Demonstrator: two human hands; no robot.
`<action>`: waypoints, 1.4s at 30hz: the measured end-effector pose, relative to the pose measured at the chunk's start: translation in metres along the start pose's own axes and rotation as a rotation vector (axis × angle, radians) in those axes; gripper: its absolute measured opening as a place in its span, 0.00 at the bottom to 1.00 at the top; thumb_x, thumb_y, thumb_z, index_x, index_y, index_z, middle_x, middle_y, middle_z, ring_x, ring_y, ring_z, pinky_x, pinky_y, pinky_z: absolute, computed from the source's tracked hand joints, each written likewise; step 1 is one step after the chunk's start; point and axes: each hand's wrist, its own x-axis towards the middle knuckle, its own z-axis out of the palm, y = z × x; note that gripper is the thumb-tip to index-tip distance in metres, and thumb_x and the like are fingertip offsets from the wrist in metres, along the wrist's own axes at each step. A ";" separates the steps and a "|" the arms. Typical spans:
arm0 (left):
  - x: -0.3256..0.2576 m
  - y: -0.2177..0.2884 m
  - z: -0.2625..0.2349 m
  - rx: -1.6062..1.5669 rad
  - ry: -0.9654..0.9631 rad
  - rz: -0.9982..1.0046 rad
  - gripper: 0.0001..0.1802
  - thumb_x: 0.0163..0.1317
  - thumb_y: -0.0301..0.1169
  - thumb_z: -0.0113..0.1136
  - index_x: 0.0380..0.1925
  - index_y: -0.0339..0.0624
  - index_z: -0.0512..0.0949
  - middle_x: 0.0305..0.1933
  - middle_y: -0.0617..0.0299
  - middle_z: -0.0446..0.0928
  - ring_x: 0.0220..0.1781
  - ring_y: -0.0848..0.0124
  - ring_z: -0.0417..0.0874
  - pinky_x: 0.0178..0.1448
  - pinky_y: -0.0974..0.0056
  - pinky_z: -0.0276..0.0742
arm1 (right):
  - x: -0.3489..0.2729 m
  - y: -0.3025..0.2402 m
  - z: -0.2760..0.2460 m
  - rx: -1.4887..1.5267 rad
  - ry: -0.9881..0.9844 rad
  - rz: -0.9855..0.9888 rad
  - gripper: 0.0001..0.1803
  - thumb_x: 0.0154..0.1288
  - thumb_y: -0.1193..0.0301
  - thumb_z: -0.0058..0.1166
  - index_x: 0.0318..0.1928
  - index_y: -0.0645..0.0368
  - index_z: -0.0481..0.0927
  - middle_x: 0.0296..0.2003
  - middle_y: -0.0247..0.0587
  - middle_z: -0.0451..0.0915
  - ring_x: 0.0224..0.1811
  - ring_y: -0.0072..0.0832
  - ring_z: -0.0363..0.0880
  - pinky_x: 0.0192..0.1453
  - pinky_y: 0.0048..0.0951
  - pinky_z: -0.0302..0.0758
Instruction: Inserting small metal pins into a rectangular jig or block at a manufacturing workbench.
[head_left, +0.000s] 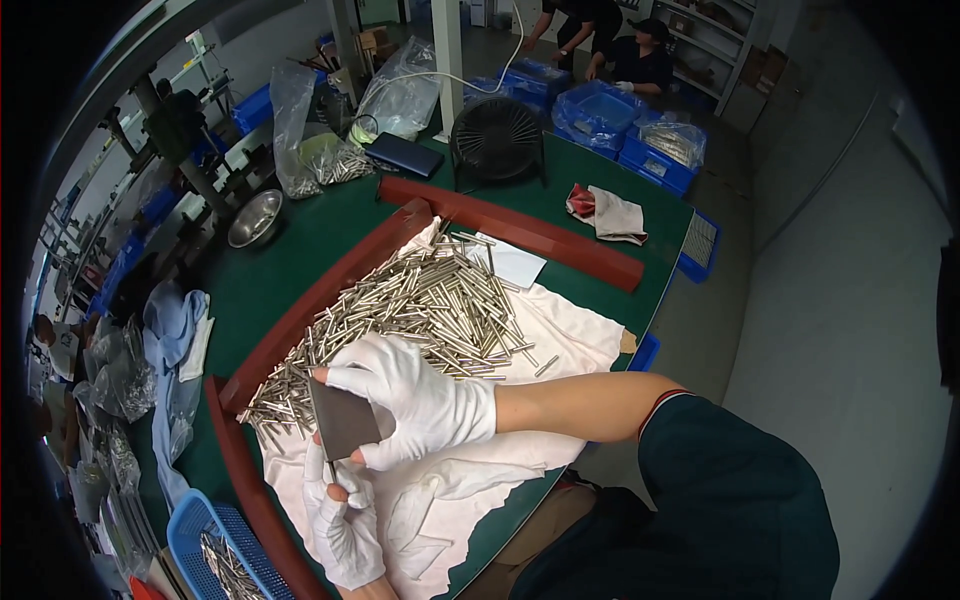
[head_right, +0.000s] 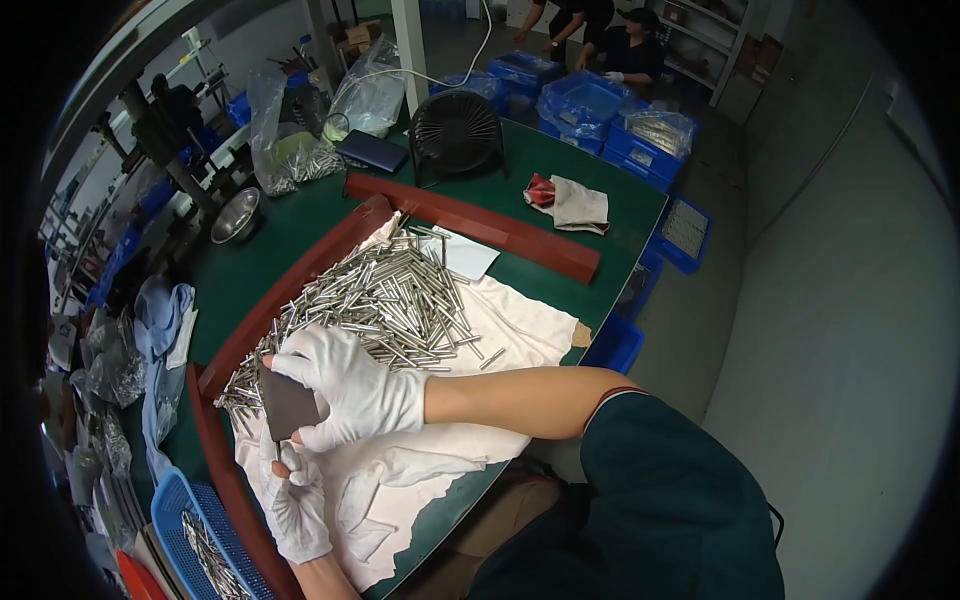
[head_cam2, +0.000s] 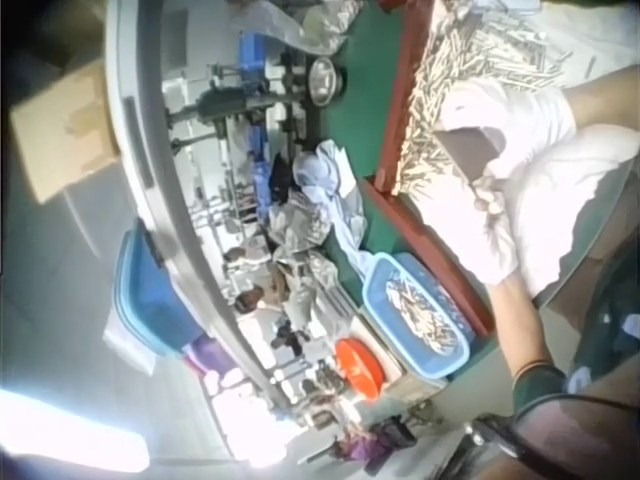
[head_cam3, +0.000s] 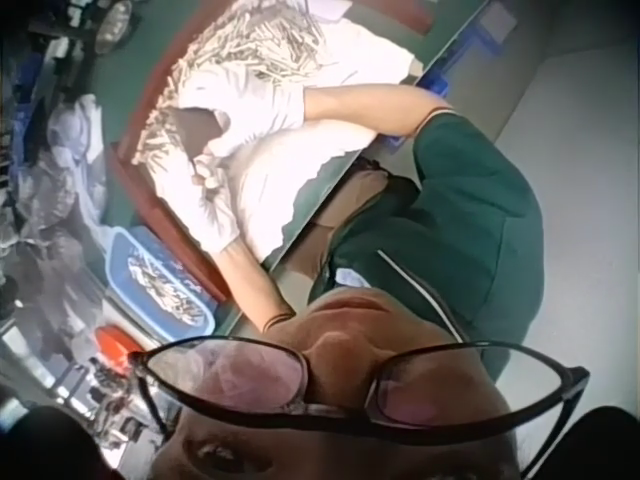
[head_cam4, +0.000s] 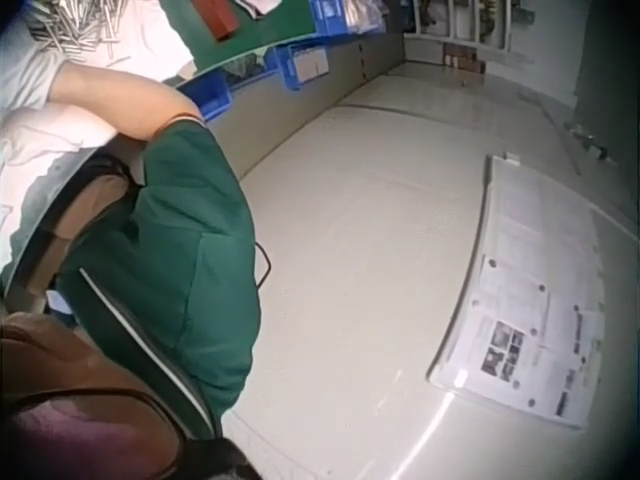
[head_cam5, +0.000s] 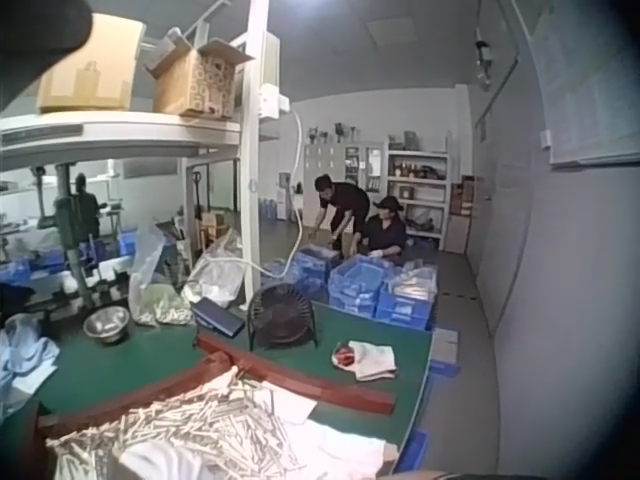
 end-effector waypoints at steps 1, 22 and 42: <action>0.000 -0.001 -0.001 0.000 0.001 -0.001 0.51 0.46 0.31 0.77 0.67 0.31 0.56 0.40 0.64 0.74 0.27 0.83 0.70 0.29 0.81 0.68 | -0.001 0.001 -0.001 0.000 -0.001 0.001 0.42 0.33 0.52 0.66 0.51 0.62 0.74 0.43 0.44 0.69 0.45 0.41 0.70 0.46 0.42 0.70; 0.002 0.012 0.001 0.083 -0.064 -0.064 0.49 0.49 0.32 0.75 0.68 0.34 0.57 0.27 0.66 0.74 0.29 0.76 0.75 0.37 0.72 0.68 | 0.011 -0.005 -0.015 0.044 -0.136 0.026 0.44 0.40 0.60 0.70 0.60 0.60 0.69 0.48 0.45 0.72 0.49 0.42 0.71 0.53 0.40 0.70; 0.002 0.012 -0.006 -0.007 -0.156 -0.086 0.46 0.52 0.28 0.72 0.68 0.30 0.56 0.32 0.62 0.79 0.36 0.74 0.81 0.39 0.71 0.78 | 0.010 -0.008 -0.012 0.009 -0.162 -0.018 0.44 0.41 0.58 0.70 0.60 0.60 0.70 0.49 0.46 0.72 0.49 0.40 0.72 0.53 0.39 0.70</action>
